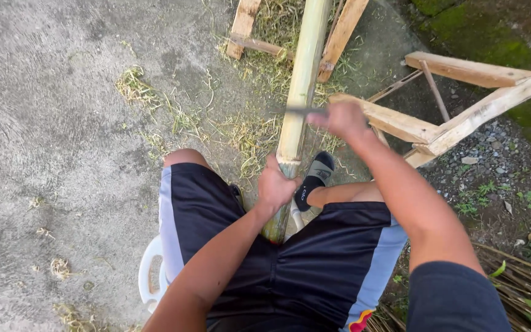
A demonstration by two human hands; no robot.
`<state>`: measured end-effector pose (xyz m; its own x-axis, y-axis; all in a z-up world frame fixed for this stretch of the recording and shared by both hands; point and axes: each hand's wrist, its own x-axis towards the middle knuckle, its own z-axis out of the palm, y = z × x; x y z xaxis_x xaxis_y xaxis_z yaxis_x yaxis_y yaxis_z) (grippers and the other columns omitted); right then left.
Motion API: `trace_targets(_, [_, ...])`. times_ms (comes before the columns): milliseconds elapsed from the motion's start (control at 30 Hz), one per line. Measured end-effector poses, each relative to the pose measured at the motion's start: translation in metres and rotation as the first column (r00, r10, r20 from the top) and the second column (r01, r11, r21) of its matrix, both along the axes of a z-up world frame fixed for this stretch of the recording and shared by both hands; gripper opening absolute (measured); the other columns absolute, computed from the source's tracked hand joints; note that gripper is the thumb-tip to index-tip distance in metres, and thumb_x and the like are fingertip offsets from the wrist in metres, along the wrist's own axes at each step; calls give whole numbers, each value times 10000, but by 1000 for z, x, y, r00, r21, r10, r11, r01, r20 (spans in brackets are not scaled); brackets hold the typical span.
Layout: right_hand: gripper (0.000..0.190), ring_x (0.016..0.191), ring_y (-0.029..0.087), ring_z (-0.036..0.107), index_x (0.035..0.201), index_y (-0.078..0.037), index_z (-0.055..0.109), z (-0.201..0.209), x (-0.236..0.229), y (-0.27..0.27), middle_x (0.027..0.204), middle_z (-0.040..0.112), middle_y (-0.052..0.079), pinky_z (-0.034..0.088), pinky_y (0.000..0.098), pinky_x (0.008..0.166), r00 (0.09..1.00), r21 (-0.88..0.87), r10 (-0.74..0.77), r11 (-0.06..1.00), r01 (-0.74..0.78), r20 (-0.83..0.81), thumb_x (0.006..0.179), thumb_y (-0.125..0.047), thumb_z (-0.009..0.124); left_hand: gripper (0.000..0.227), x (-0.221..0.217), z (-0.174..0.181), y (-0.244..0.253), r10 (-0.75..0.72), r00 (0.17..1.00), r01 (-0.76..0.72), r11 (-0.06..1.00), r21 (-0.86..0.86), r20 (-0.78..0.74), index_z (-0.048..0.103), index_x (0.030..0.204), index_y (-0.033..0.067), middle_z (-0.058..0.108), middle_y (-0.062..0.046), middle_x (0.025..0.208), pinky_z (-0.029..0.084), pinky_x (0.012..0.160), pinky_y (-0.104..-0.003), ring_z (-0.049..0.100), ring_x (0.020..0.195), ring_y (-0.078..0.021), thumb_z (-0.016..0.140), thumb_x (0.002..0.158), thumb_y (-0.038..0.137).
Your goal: Scraping the outer layer of a bamboo pole with a metal tool.
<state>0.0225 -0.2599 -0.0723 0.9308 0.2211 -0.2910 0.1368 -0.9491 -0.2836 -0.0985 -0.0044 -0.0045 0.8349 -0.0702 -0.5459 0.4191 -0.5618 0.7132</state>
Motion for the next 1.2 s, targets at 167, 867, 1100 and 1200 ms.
trace_targets(167, [965, 621, 343, 670, 689, -77, 711, 22, -1, 5, 598, 608, 145, 534, 505, 638, 994, -25, 105, 994, -104, 32, 751, -965, 337, 748, 1, 12, 2, 20, 1000, -20, 999, -31, 17, 441, 1249, -19, 727, -256, 859, 573, 783, -480, 724, 814, -438, 837, 668, 235])
trace_targets(867, [940, 615, 361, 676, 654, -86, 713, 25, 32, 0, 584, 630, 168, 519, 490, 593, 985, 4, 135, 991, -136, 104, 775, -961, 394, 827, 4, 9, -1, 52, 999, -52, 998, -36, 9, 434, 1355, -4, 719, -280, 987, 559, 850, -485, 704, 937, -465, 825, 664, 226])
trace_targets(1100, [959, 623, 332, 681, 738, -118, 716, 28, 65, -20, 622, 647, 134, 520, 476, 650, 1000, -101, 4, 995, -3, 10, 864, -970, 294, 849, 3, 11, -2, 33, 999, -33, 999, 0, -18, 424, 1364, -10, 715, -293, 988, 555, 868, -487, 697, 941, -473, 833, 662, 237])
trace_targets(1200, [954, 599, 298, 684, 661, -140, 724, 26, 50, -5, 569, 650, 95, 526, 479, 527, 944, -207, 329, 921, -329, -38, 705, -982, 279, 833, 2, 8, -1, 35, 999, -35, 999, -16, -21, 438, 1341, -16, 717, -288, 995, 557, 870, -480, 704, 943, -463, 835, 653, 236])
